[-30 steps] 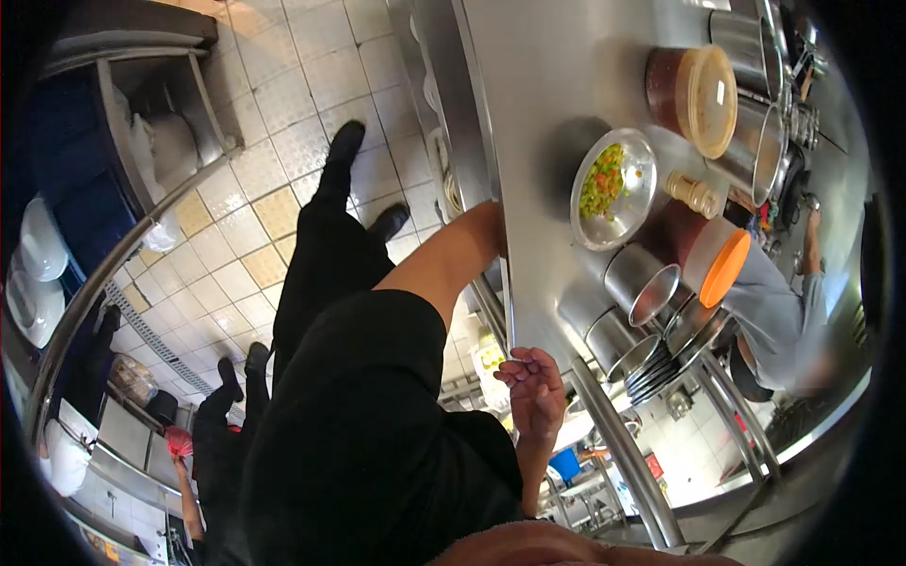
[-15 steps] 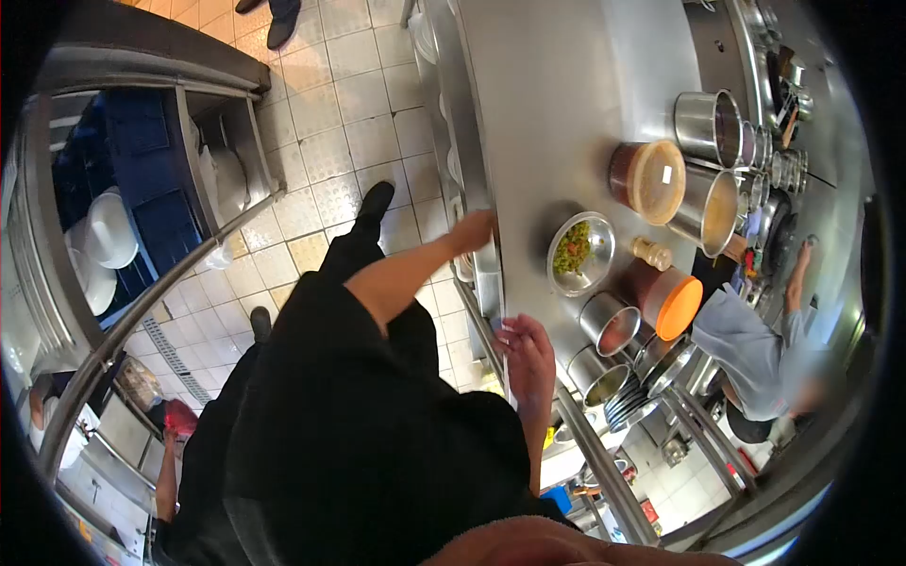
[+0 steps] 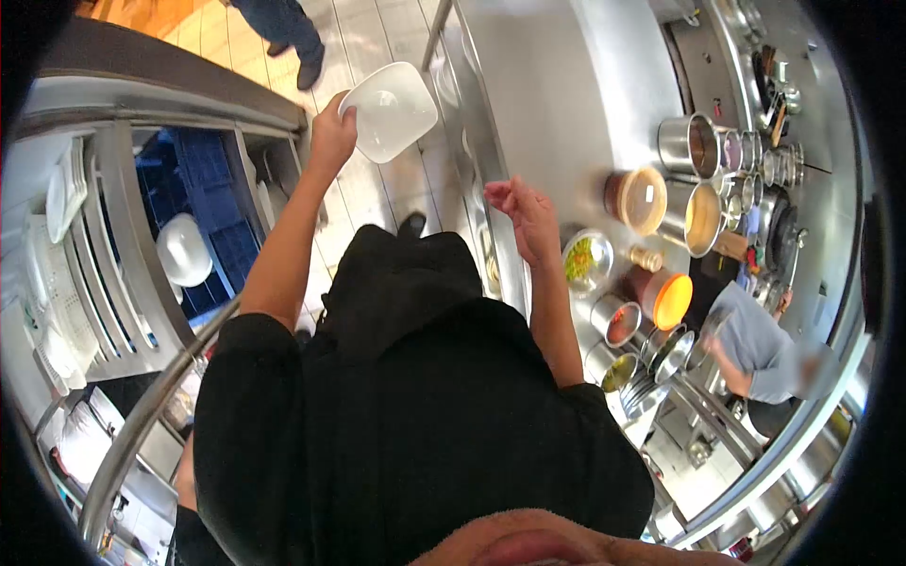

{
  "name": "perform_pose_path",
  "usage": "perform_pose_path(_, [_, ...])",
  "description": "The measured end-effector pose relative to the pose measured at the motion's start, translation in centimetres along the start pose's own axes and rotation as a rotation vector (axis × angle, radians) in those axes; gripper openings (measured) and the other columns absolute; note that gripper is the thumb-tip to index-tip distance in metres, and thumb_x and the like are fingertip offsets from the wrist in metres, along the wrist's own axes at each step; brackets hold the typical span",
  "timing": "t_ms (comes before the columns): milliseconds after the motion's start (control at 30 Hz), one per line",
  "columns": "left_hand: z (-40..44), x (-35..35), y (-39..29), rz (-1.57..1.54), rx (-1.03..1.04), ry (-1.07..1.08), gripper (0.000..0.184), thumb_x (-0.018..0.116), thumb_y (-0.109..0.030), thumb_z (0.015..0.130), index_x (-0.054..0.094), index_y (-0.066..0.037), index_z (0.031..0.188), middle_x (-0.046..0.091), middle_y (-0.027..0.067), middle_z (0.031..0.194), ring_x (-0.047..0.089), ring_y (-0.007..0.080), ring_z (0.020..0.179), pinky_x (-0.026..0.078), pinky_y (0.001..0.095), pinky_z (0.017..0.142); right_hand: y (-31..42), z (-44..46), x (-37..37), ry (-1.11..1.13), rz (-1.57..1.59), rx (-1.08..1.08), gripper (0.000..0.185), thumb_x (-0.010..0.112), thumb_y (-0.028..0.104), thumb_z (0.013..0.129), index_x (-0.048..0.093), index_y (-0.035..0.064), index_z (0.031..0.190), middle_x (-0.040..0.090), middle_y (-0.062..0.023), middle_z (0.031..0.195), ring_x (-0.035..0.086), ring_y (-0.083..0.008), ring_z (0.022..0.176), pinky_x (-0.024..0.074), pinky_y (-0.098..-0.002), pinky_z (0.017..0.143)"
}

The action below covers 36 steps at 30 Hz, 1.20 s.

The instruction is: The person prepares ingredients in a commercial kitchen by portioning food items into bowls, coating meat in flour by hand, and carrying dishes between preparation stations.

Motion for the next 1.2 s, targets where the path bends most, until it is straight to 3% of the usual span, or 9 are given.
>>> perform_pose_path(67, [3.0, -2.4, -3.3, 0.004, 0.043, -0.058, 0.030, 0.054, -0.015, 0.089, 0.058, 0.001, 0.114, 0.064, 0.0273, 0.093, 0.063, 0.0410, 0.090, 0.050, 0.0404, 0.077, 2.3, 2.5, 1.1, -0.032, -0.227, -0.022, 0.023, 0.061, 0.021, 0.088, 0.069, -0.0009, 0.088, 0.065, -0.0114, 0.106, 0.060, -0.0165, 0.093, 0.0455, -0.0292, 0.082])
perform_pose_path(233, [10.2, -5.6, -6.7, -0.053, 0.242, -0.196, 0.026, 0.052, -0.009, 0.090, 0.058, 0.003, 0.112, 0.063, 0.0259, 0.099, 0.063, 0.0396, 0.094, 0.049, 0.0396, 0.081, 8.3, 10.2, 3.3, -0.075, -0.363, -0.228, 0.049, 0.067, 0.013, 0.082, 0.052, 0.0002, 0.127, 0.058, -0.0086, 0.122, 0.055, -0.0131, 0.097, 0.0452, -0.0263, 0.085])
perform_pose_path(367, [16.5, -5.9, -7.5, -0.178, 0.185, -0.181, 0.024, 0.052, -0.007, 0.090, 0.058, 0.003, 0.111, 0.064, 0.0250, 0.096, 0.064, 0.0384, 0.092, 0.049, 0.0386, 0.079, 17.1, 18.2, 3.3, -0.268, -0.410, -0.321, 0.045, 0.068, 0.015, 0.083, 0.053, -0.0007, 0.123, 0.058, -0.0055, 0.113, 0.054, -0.0119, 0.090, 0.0453, -0.0264, 0.082])
perform_pose_path(433, [20.0, -5.8, -8.3, -0.209, 0.167, -0.143, 0.023, 0.052, -0.007, 0.090, 0.058, 0.003, 0.110, 0.064, 0.0249, 0.095, 0.064, 0.0390, 0.091, 0.049, 0.0380, 0.078, 23.4, 22.5, 2.9, -0.419, -0.344, -0.696, 0.043, 0.068, 0.018, 0.084, 0.054, -0.0001, 0.121, 0.060, -0.0077, 0.107, 0.055, -0.0127, 0.090, 0.0458, -0.0283, 0.080])
perform_pose_path(533, [25.1, -5.7, -8.3, -0.098, 0.257, -0.177, 0.023, 0.053, -0.007, 0.089, 0.059, 0.002, 0.109, 0.064, 0.0247, 0.096, 0.063, 0.0401, 0.091, 0.049, 0.0375, 0.078, 31.9, 27.4, 3.0, -0.769, -0.445, -0.858, 0.051, 0.066, 0.023, 0.086, 0.048, -0.0034, 0.126, 0.061, -0.0153, 0.109, 0.060, -0.0231, 0.096, 0.0466, -0.0331, 0.084])
perform_pose_path(633, [29.9, -5.4, -7.8, -0.106, 0.224, -0.134, 0.025, 0.052, -0.008, 0.089, 0.058, 0.002, 0.111, 0.063, 0.0253, 0.099, 0.063, 0.0394, 0.094, 0.049, 0.0386, 0.080, 33.9, 34.2, 5.6, -0.504, -0.399, -0.663, 0.046, 0.062, 0.023, 0.089, 0.049, -0.0028, 0.124, 0.061, -0.0167, 0.110, 0.059, -0.0257, 0.099, 0.0453, -0.0341, 0.086])
perform_pose_path(700, [32.9, -5.7, -9.0, -0.104, 0.229, -0.122, 0.026, 0.052, -0.009, 0.090, 0.057, 0.003, 0.112, 0.063, 0.0250, 0.101, 0.063, 0.0383, 0.095, 0.049, 0.0387, 0.081, 31.8, 36.0, 4.4, -0.733, -0.472, -0.678, 0.037, 0.055, 0.019, 0.092, 0.050, -0.0025, 0.122, 0.062, -0.0156, 0.109, 0.058, -0.0245, 0.100, 0.0443, -0.0335, 0.086])
perform_pose_path(900, [43.8, -1.7, -11.1, -0.109, 0.456, -0.041, 0.028, 0.050, -0.006, 0.087, 0.057, 0.002, 0.113, 0.062, 0.0249, 0.104, 0.061, 0.0395, 0.096, 0.050, 0.0405, 0.081, 26.0, 38.9, 11.4, -0.485, -0.346, -0.650, 0.036, 0.049, 0.014, 0.092, 0.049, -0.0064, 0.123, 0.061, -0.0140, 0.114, 0.057, -0.0207, 0.103, 0.0442, -0.0320, 0.088])
perform_pose_path(1200, [51.5, 7.7, -21.3, -0.079, 0.923, 0.252, 0.042, 0.055, 0.001, 0.073, 0.055, 0.001, 0.115, 0.063, 0.0177, 0.101, 0.065, 0.0328, 0.084, 0.055, 0.0370, 0.068, 25.6, 54.0, 14.8, -0.289, 0.719, -0.378, 0.031, 0.053, -0.001, 0.079, 0.058, 0.0006, 0.109, 0.063, -0.0074, 0.103, 0.061, -0.0226, 0.093, 0.0488, -0.0303, 0.078])
Point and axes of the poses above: each hand's wrist, its own z-axis towards the middle knuckle, its own x-axis out of the palm, y = z × x, the point moved 10 cm from there along z, towards the middle knuckle
